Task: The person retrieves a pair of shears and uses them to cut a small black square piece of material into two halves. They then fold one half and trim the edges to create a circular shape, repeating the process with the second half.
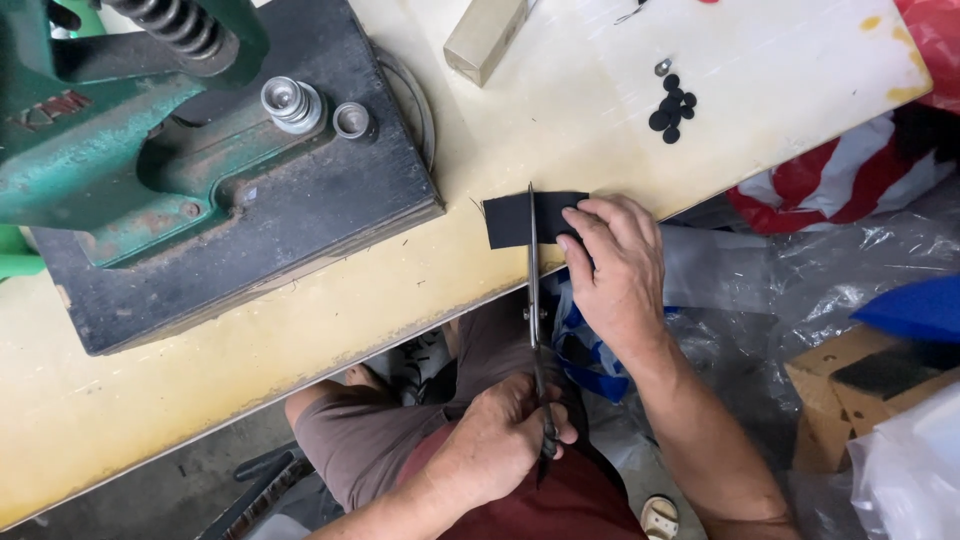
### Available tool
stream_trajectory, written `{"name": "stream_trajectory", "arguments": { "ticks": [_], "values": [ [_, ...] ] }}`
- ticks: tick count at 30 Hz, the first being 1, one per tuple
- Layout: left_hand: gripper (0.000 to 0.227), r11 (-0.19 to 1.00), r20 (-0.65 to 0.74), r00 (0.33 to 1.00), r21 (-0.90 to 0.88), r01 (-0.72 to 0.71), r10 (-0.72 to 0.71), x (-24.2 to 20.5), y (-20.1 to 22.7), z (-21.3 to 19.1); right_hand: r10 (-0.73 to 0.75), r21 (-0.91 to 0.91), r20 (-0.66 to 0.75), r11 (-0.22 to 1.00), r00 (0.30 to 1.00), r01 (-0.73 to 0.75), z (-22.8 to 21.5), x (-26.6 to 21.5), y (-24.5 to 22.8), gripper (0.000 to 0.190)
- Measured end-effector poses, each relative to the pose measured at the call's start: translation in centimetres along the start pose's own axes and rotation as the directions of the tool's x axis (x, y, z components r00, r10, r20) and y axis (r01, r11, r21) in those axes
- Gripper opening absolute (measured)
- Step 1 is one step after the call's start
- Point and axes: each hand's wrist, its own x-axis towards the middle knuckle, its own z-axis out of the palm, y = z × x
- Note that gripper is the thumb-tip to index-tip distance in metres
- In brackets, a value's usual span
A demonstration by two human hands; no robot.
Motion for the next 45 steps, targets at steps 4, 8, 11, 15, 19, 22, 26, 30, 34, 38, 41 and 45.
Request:
{"name": "stream_trajectory", "arguments": {
  "ticks": [4,8,11,15,19,22,26,30,34,38,41,45],
  "values": [
    [0.015,0.998,-0.006,1.0,-0.055,0.013,-0.013,0.1,-0.4,0.0,0.007,-0.004,0.006,1.0,1.0,-0.007,0.0,0.1,0.0,0.022],
    [0.016,0.996,0.017,0.998,-0.07,0.054,-0.053,-0.6,0.2,-0.3,-0.003,-0.002,0.009,1.0,1.0,0.003,-0.1,0.2,-0.1,0.021],
    [0.016,0.997,0.013,0.998,-0.055,0.057,-0.056,-0.8,0.5,-0.6,-0.004,0.0,0.013,1.0,1.0,0.004,-0.2,0.2,0.0,0.021],
    [0.019,0.998,-0.001,0.999,-0.048,0.051,-0.051,-0.5,0.4,-0.8,0.004,-0.013,0.019,1.0,1.0,-0.003,0.0,0.0,0.1,0.023],
    [0.021,0.999,0.0,1.0,-0.036,0.028,-0.028,-0.5,0.7,-1.1,-0.001,-0.009,0.013,1.0,1.0,0.001,-0.1,0.1,0.1,0.022],
    [0.022,0.999,0.019,0.999,-0.024,0.046,-0.046,-0.4,0.6,-1.4,0.008,-0.01,0.018,1.0,1.0,-0.008,-0.1,0.1,0.0,0.022],
    [0.011,0.998,-0.006,1.0,-0.067,0.009,-0.009,-0.2,0.5,-2.3,0.01,-0.015,0.03,1.0,0.999,-0.009,-0.2,0.2,0.3,0.023],
    [0.013,0.999,-0.051,0.999,0.045,0.001,0.001,-1.0,0.8,-3.1,0.128,0.039,0.066,0.991,0.99,-0.13,0.0,-0.3,2.5,0.028],
    [0.013,0.934,-0.086,0.995,0.35,0.074,-0.047,-3.9,1.3,-3.3,0.056,0.033,0.052,0.998,0.997,-0.058,-1.6,0.6,2.9,0.024],
    [0.014,0.892,-0.058,0.97,0.383,0.241,-0.237,-5.3,0.9,-2.7,-0.039,0.054,0.031,0.998,0.999,0.037,-1.3,0.9,2.7,0.019],
    [0.015,0.933,0.018,0.936,0.088,0.349,-0.352,-4.0,-2.2,-2.2,-0.036,0.037,0.03,0.999,0.999,0.035,-0.9,0.8,2.3,0.019],
    [0.02,0.958,0.149,0.949,-0.033,0.286,-0.278,-3.5,-0.5,-1.3,-0.002,0.056,0.007,0.998,1.0,0.002,-0.5,0.5,2.0,0.023]
  ]
}}
